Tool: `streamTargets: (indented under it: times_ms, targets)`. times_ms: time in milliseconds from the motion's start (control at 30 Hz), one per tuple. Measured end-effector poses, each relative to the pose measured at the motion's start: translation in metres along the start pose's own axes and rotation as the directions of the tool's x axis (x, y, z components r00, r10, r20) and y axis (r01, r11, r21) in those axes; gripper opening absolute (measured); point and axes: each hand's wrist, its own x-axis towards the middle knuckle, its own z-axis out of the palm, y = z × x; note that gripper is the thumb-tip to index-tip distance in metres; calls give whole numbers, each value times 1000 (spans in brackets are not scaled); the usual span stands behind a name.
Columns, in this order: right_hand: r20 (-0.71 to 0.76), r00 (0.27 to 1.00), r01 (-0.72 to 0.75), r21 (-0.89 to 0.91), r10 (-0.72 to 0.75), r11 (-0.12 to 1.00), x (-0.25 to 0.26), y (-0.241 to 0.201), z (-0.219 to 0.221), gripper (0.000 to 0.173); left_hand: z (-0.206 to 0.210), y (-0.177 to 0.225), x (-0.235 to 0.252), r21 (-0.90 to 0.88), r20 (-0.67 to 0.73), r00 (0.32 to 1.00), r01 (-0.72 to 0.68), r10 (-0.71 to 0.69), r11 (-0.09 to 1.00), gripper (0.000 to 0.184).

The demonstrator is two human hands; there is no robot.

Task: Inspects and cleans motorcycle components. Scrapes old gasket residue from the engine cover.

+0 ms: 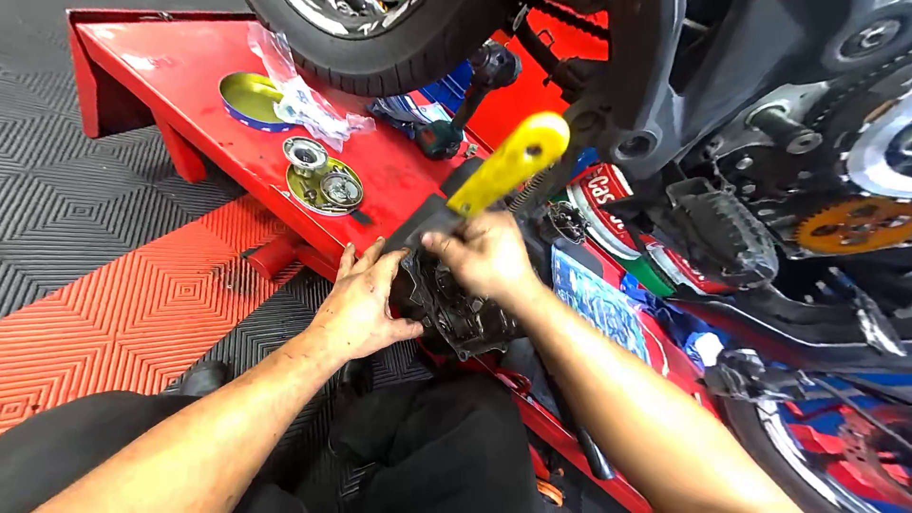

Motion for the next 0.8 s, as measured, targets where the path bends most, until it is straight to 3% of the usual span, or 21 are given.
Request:
streamTargets:
  times_ms: [67,100,200,233,367,467,567,633,733,800]
  targets:
    - [-80,990,-119,-35,116,992,7,22,-5,14,-2,3,0,9,23,1000,21,-21,1000,106]
    - [-87,992,-101,-50,96,994,6,18,-5,14,-3,4,0,18,29,999,25,-26,1000,107]
    - [44,991,125,-6,-124,992,-5,-18,2,10,-2,1,0,31,23,1000,16,-17,999,107]
    - [54,990,130,-1,-129,992,-4,-17,2,11,-1,1,0,23,24,1000,17,-18,1000,105]
    - [-67,997,-56,-120,48,991,9,16,-7,14,-4,6,0,18,33,999,34,-35,999,106]
    - [25,994,106,-52,-105,993,1,-12,1,10,-4,4,1,39,32,999,30,-31,999,102]
    - [-32,999,-45,-81,42,996,10,16,-5,20,-3,5,2,20,31,999,34,-35,999,105]
    - [-71,992,-107,-78,101,991,13,25,-7,18,-5,6,3,35,40,997,58,-60,998,106]
    - [30,997,77,6,-77,997,-1,-14,1,10,-6,6,3,51,37,998,45,-47,998,104]
    - [29,999,38,27,-38,999,-1,-7,2,15,-4,5,2,49,46,998,40,-42,998,101]
